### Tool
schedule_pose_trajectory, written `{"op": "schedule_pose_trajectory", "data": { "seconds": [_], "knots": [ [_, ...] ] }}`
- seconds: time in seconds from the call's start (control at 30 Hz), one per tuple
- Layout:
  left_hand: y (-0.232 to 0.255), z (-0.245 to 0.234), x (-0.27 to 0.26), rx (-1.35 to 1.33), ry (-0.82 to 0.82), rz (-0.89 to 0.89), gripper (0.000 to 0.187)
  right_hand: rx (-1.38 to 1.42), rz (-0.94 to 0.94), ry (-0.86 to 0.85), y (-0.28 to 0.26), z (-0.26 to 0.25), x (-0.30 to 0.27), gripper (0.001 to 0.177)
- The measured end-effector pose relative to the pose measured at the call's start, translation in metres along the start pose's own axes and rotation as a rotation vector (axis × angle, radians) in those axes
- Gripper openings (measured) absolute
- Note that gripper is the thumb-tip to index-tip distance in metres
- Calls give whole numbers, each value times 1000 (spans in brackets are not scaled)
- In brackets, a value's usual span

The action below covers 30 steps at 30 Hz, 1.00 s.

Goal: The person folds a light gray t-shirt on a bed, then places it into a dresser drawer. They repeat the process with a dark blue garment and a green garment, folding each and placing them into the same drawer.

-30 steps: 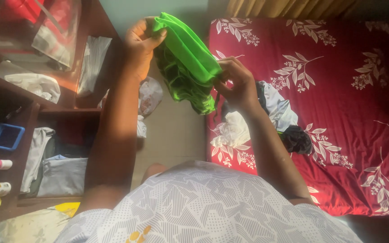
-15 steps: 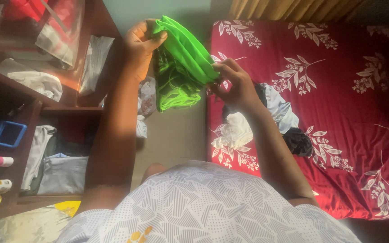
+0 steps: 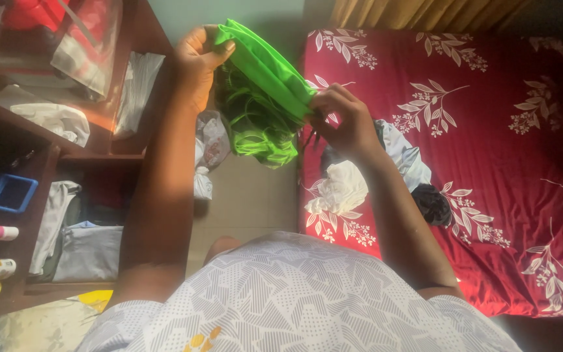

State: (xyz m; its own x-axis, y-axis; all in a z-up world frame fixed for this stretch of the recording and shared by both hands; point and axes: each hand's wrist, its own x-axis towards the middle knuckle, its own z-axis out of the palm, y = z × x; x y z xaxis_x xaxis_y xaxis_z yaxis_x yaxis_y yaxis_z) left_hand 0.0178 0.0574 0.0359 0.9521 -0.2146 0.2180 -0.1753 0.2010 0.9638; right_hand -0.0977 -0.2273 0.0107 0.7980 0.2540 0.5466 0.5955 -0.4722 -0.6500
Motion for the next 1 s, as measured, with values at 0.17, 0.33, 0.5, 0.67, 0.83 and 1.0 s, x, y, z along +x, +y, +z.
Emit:
{"op": "schedule_pose_trajectory", "data": {
  "seconds": [0.17, 0.33, 0.5, 0.67, 0.83, 1.0],
  "knots": [
    [-1, 3, 1, -32, -36, -25, 23, -71, -61, -29, -21, -9, 4, 21],
    [-4, 3, 0, 42, -25, -58, 18, 14, -32, -86, -31, -13, 1, 19],
    [-11, 1, 0, 39, -50, -45, 17, 4, 204, -19, -21, -17, -4, 16],
    [-19, 0, -6, -78, -175, -7, 19, 35, 225, 72, -22, -21, 2, 41],
    [-11, 10, -10, 76, -307, 97, 40, -211, 103, 202, -8, -24, 12, 32],
    [19, 37, -19, 527, -539, 238, 55, -138, 103, 210, 11, -25, 20, 29]
  ]
}}
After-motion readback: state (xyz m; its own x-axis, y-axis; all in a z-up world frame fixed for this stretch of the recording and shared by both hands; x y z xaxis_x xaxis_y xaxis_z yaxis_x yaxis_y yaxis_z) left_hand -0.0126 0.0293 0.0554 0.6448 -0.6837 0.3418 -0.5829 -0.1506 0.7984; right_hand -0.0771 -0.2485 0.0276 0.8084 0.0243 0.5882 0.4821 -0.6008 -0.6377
